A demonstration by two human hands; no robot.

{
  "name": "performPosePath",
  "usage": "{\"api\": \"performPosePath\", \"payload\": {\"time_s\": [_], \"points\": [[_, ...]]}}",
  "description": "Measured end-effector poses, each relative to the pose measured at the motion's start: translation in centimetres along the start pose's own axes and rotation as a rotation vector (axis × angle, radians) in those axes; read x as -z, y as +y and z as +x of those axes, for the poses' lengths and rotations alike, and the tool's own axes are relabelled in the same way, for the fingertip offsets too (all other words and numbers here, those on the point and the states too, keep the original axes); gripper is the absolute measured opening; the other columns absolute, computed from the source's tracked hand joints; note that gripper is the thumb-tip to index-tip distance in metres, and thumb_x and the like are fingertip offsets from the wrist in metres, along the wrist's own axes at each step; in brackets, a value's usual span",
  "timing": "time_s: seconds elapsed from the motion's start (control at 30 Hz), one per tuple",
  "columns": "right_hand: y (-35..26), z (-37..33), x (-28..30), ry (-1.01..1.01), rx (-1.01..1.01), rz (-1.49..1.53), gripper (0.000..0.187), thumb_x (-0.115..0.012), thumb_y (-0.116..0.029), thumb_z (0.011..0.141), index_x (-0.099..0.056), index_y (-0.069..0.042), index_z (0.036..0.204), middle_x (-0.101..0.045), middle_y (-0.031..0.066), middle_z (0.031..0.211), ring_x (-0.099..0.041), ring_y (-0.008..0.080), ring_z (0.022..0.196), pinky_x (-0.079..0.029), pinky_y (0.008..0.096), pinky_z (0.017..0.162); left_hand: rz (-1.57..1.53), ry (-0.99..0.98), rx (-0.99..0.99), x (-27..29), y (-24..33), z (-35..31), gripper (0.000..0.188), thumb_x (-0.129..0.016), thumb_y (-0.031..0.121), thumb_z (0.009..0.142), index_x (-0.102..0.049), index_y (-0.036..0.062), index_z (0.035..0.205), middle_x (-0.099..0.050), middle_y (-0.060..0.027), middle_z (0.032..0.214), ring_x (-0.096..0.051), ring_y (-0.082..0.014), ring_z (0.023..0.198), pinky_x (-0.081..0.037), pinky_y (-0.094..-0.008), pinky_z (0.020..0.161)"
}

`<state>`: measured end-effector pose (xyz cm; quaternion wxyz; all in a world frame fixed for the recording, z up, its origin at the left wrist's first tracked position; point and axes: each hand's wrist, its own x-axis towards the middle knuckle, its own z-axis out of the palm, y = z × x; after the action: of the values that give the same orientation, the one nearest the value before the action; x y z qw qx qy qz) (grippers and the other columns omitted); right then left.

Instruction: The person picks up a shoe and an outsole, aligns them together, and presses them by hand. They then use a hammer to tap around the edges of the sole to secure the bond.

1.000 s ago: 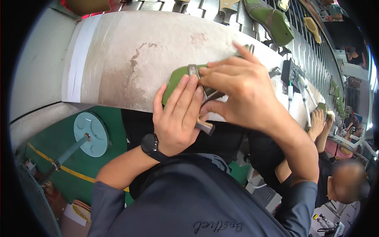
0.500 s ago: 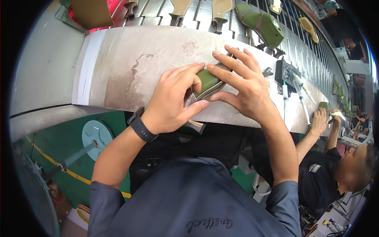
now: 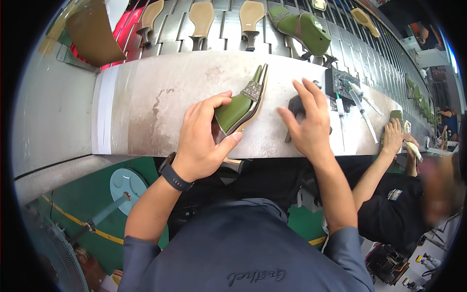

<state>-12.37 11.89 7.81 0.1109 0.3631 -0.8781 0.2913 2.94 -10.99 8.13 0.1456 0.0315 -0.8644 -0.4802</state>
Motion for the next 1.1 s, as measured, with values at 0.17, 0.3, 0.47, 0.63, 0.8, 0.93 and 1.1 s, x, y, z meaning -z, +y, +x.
{"api": "performPosePath", "payload": {"time_s": [0.17, 0.3, 0.47, 0.63, 0.8, 0.93, 1.1], "points": [[2.5, -3.6, 0.6, 0.022, 0.006, -0.141, 0.056, -0.066, 0.003, 0.08, -0.067, -0.001, 0.136, -0.066, 0.0178, 0.119, -0.062, 0.0363, 0.107, -0.051, 0.0454, 0.094, 0.174, -0.065, -0.045, -0.5, 1.5, 1.9, 0.082, -0.079, 0.017, 0.085, -0.042, 0.0021, 0.158, -0.059, -0.0243, 0.146, -0.059, -0.0405, 0.129, -0.041, -0.0466, 0.112], [1.5, -1.2, 1.2, -0.214, -0.076, -0.23, 0.055, -0.064, 0.006, 0.079, -0.068, -0.002, 0.133, -0.067, 0.019, 0.115, -0.065, 0.0354, 0.104, -0.053, 0.04, 0.091, 0.254, -0.143, -0.118, -1.3, 1.3, 3.8, 0.087, -0.079, 0.017, 0.086, -0.038, 0.004, 0.163, -0.06, -0.0238, 0.146, -0.059, -0.0414, 0.129, -0.042, -0.0477, 0.111], [0.1, -0.5, 1.5, -0.173, -0.146, 0.305, 0.036, -0.068, 0.001, 0.091, -0.068, -0.001, 0.127, -0.071, 0.019, 0.11, -0.072, 0.0306, 0.095, -0.057, 0.0361, 0.082, 0.246, -0.197, -0.093, -1.1, 1.3, 4.1, 0.086, -0.078, 0.015, 0.087, -0.039, 0.0025, 0.162, -0.057, -0.0236, 0.15, -0.059, -0.0406, 0.132, -0.042, -0.0473, 0.111], [-2.8, -1.4, -0.1, 0.037, -0.802, 1.482, 0.027, -0.067, -0.011, 0.102, -0.067, 0.005, 0.124, -0.073, 0.0172, 0.122, -0.071, 0.0221, 0.112, -0.061, 0.0391, 0.095, 0.26, -0.222, -0.115, -1.2, 1.6, 4.6, 0.088, -0.079, 0.012, 0.085, -0.038, 0.0011, 0.162, -0.055, -0.0244, 0.154, -0.058, -0.0407, 0.134, -0.042, -0.0468, 0.111], [-3.4, -2.5, -1.6, 0.058, -0.807, 1.537, 0.027, -0.065, -0.009, 0.101, -0.067, 0.007, 0.122, -0.075, 0.0198, 0.121, -0.072, 0.0224, 0.11, -0.058, 0.0367, 0.1, 0.282, -0.245, -0.111, -1.4, 1.7, 4.8, 0.093, -0.08, 0.006, 0.081, -0.037, 0.0015, 0.163, -0.053, -0.0261, 0.155, -0.059, -0.0424, 0.133, -0.044, -0.0476, 0.108], [-2.9, -1.3, -0.3, -0.061, -0.573, 1.33, 0.027, -0.068, -0.008, 0.098, -0.068, 0.007, 0.121, -0.076, 0.0195, 0.121, -0.072, 0.0204, 0.109, -0.055, 0.0324, 0.1, 0.273, -0.238, -0.115, -1.4, 1.9, 5.0, 0.096, -0.081, 0.003, 0.078, -0.037, 0.0011, 0.163, -0.052, -0.028, 0.155, -0.061, -0.043, 0.129, -0.046, -0.0476, 0.106], [-1.3, 1.3, 1.2, -0.161, -0.322, 1.134, 0.029, -0.074, -0.004, 0.094, -0.07, 0.002, 0.122, -0.079, 0.0165, 0.111, -0.073, 0.0147, 0.099, -0.058, 0.0291, 0.087, 0.26, -0.183, -0.144, -1.9, 1.3, 5.0, 0.096, -0.083, 0.007, 0.074, -0.043, 0.004, 0.161, -0.053, -0.029, 0.152, -0.065, -0.0401, 0.117, -0.048, -0.046, 0.098]]}}
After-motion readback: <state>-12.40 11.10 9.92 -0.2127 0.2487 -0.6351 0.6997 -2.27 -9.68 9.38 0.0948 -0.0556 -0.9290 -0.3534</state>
